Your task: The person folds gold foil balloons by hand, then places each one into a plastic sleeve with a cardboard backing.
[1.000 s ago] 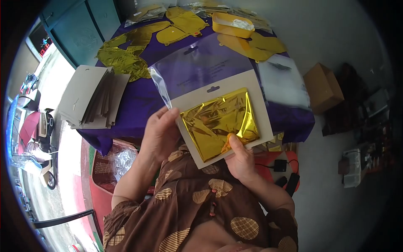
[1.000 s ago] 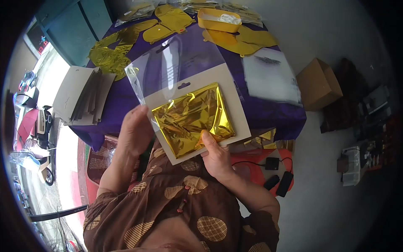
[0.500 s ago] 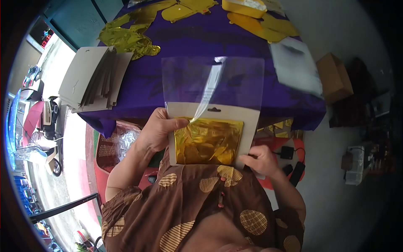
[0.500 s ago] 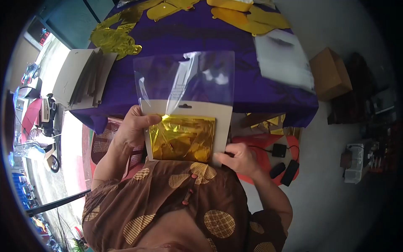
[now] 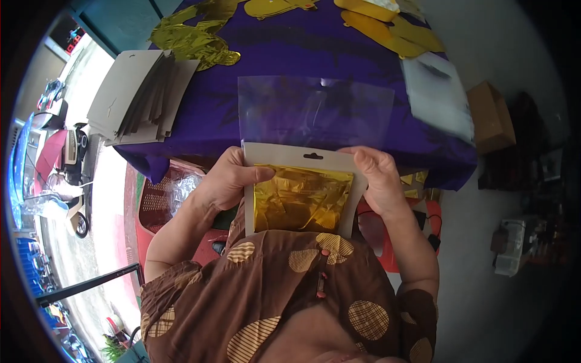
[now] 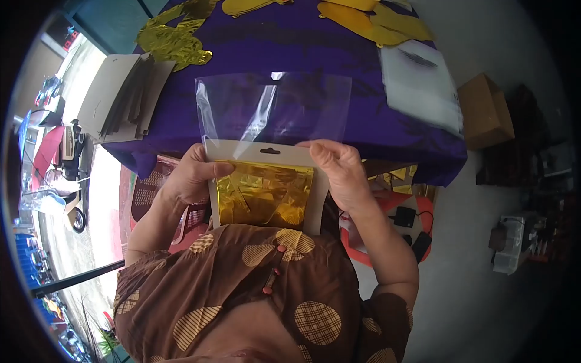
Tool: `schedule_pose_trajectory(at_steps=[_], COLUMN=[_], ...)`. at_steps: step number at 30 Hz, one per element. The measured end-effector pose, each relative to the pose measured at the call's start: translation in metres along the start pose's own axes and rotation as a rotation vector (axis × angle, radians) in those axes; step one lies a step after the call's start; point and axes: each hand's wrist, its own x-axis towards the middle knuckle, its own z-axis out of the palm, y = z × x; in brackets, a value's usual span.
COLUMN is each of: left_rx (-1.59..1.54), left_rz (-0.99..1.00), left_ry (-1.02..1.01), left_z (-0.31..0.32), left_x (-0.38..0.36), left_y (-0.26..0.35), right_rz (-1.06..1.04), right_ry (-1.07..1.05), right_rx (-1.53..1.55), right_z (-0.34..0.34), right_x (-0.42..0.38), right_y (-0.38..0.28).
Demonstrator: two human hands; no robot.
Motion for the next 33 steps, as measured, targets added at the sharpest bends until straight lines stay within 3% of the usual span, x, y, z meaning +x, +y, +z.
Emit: schedule_pose_trajectory(at_steps=[7,10,13,16,18,24,27,29,32,33], left_rx=[-0.028,-0.109,-0.109,-0.117,-0.121,-0.087,0.098,-0.09,-0.316,-0.319], left_rz=[-0.036,-0.019,-0.002,0.011,0.026,0.039,0.034,0.153,0.231,0.207], left_ry=[-0.017,-0.023,0.012,0.04,0.042,0.024,0.008,-0.294,-0.558,-0.54], left_z=[-0.008,-0.006,-0.007,-0.006,-0.003,-0.009,-0.026,-0.035,-0.055,-0.043], left_x=[0.004,0.004,-0.002,-0.006,-0.007,-0.005,-0.008,-0.003,0.014,0.016], left_y=[-0.005,-0.002,-0.003,-0.003,-0.002,-0.002,-0.004,-0.004,-0.023,-0.021], right_rz=[0.029,0.064,0.104,0.262,0.234,0.048,0.035,0.038,0.03,0.024], right_ry=[0.044,0.172,-0.065,-0.04,-0.085,0.0,0.001,-0.003,-0.013,-0.019], right_rx=[0.126,0.228,0.026,-0.288,-0.446,-0.432,-0.445,-0.439,-0.42,-0.422], right_z=[-0.003,0.0,-0.033,-0.024,-0.031,-0.015,-0.016,-0.019,-0.015,-0.018], right_x=[0.0,-0.011,-0.038,-0.066,-0.074,-0.074,-0.072,-0.071,-0.067,-0.065], right_y=[0.006,-0.002,0.012,0.021,0.031,0.038,0.042,0.045,0.044,0.05])
